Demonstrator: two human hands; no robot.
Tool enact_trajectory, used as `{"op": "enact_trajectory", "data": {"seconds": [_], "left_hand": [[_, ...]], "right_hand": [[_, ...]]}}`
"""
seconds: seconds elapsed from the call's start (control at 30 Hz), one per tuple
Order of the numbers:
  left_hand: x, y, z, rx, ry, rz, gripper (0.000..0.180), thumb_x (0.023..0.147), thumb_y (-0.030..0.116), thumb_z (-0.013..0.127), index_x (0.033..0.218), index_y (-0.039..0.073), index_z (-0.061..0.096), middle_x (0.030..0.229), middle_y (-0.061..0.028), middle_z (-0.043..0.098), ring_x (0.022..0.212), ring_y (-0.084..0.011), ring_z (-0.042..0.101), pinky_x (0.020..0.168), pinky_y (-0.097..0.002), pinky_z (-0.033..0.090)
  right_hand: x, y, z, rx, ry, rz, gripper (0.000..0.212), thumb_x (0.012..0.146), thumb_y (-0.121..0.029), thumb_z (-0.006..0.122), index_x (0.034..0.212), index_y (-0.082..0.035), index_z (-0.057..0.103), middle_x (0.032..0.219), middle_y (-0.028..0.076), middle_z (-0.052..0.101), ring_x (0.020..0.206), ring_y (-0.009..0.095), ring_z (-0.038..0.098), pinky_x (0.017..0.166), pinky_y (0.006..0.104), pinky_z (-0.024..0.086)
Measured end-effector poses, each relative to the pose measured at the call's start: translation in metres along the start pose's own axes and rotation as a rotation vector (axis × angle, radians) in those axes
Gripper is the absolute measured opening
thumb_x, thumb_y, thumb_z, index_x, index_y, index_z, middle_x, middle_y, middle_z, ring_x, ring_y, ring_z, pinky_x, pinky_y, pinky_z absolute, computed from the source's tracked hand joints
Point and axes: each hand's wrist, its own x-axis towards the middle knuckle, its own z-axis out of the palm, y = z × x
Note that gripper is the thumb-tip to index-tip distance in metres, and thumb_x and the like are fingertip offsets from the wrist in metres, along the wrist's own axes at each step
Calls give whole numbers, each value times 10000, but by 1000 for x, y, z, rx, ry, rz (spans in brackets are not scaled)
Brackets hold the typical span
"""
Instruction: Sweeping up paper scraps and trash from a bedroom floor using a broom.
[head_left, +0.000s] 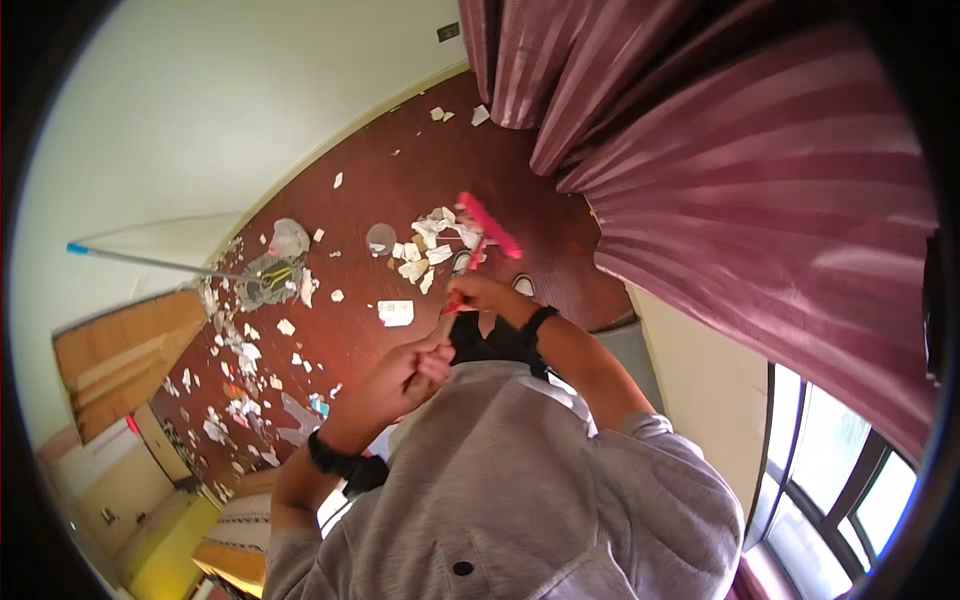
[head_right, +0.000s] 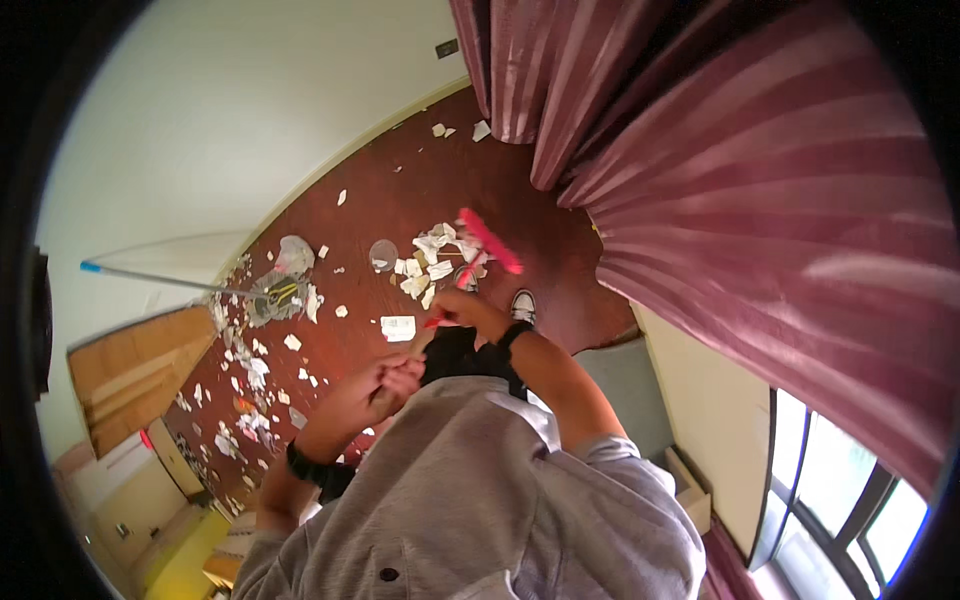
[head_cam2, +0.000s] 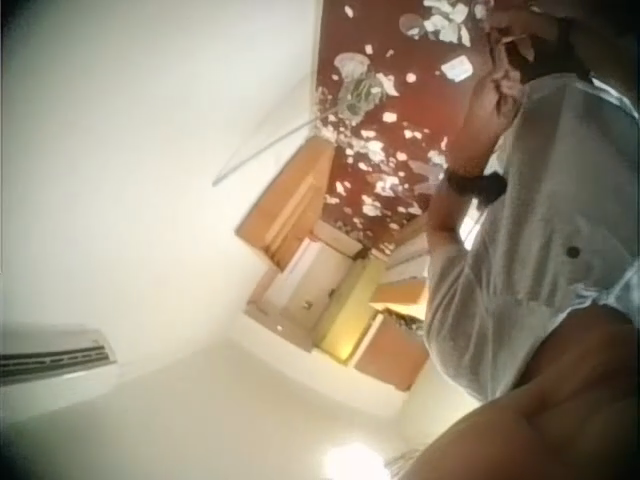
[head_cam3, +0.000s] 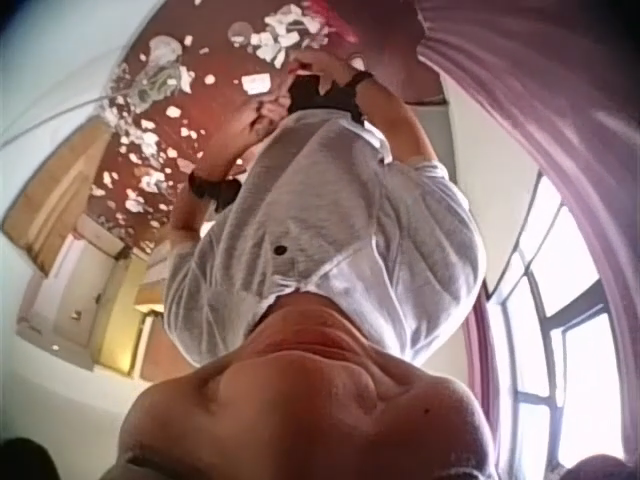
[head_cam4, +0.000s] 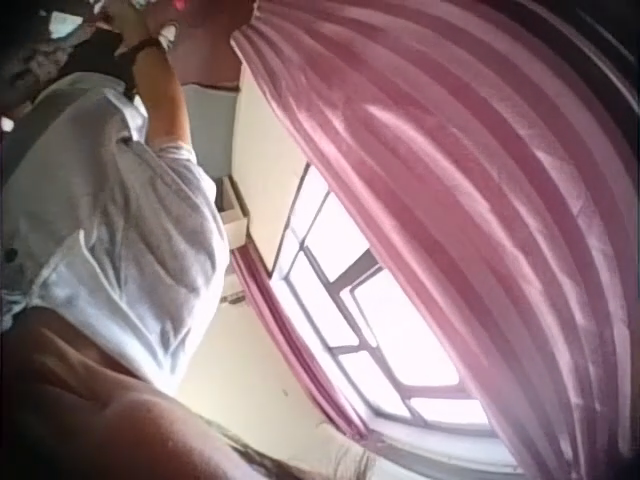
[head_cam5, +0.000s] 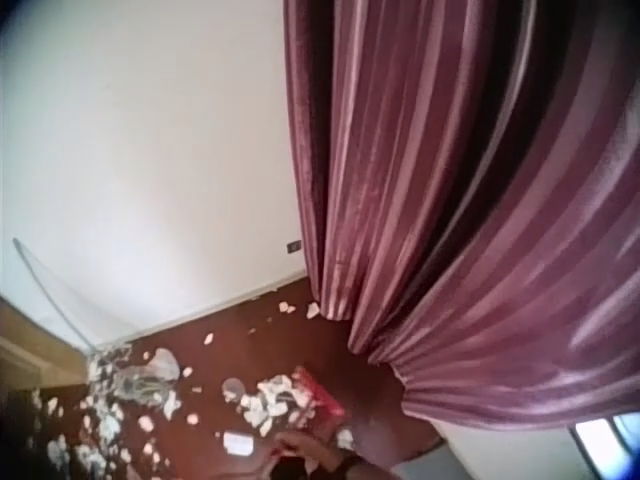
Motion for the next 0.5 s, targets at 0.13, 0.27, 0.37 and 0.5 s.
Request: {"op": "enact_trajectory", "data": {"seconds": [0.13,0.27,0.37,0.5], "left_hand": [[-31,-38,-25,-270,-71,74,176,923,171,439,905,-3,411,717,-13,412,536,-54,405,445,-155,386],[-65,-51,-12,-587,-232,156,197,936,152,384,1035,-16,413,778,-43,438,540,-61,408,435,-165,380],[-79,-70,-8,-656,-235,271,234,933,119,354,1091,-48,397,806,-61,458,539,-68,413,442,-177,390],[-68,-47,-36,-873,-270,214,218,917,84,353,1001,-113,392,690,-26,418,502,-59,394,439,-169,377]], "right_hand": [[22,-110,87,-128,-219,-28,30,701,-56,575,716,-30,573,641,60,554,545,164,535,463,302,435],[26,-151,111,146,-127,624,81,702,-72,571,672,3,574,631,94,553,534,187,531,491,307,429],[33,-139,86,229,-304,467,99,709,-88,577,645,-12,581,639,90,550,552,211,550,462,323,426],[42,-144,56,208,-238,534,77,759,-79,565,776,-7,584,691,62,551,604,194,559,485,328,454]]}}
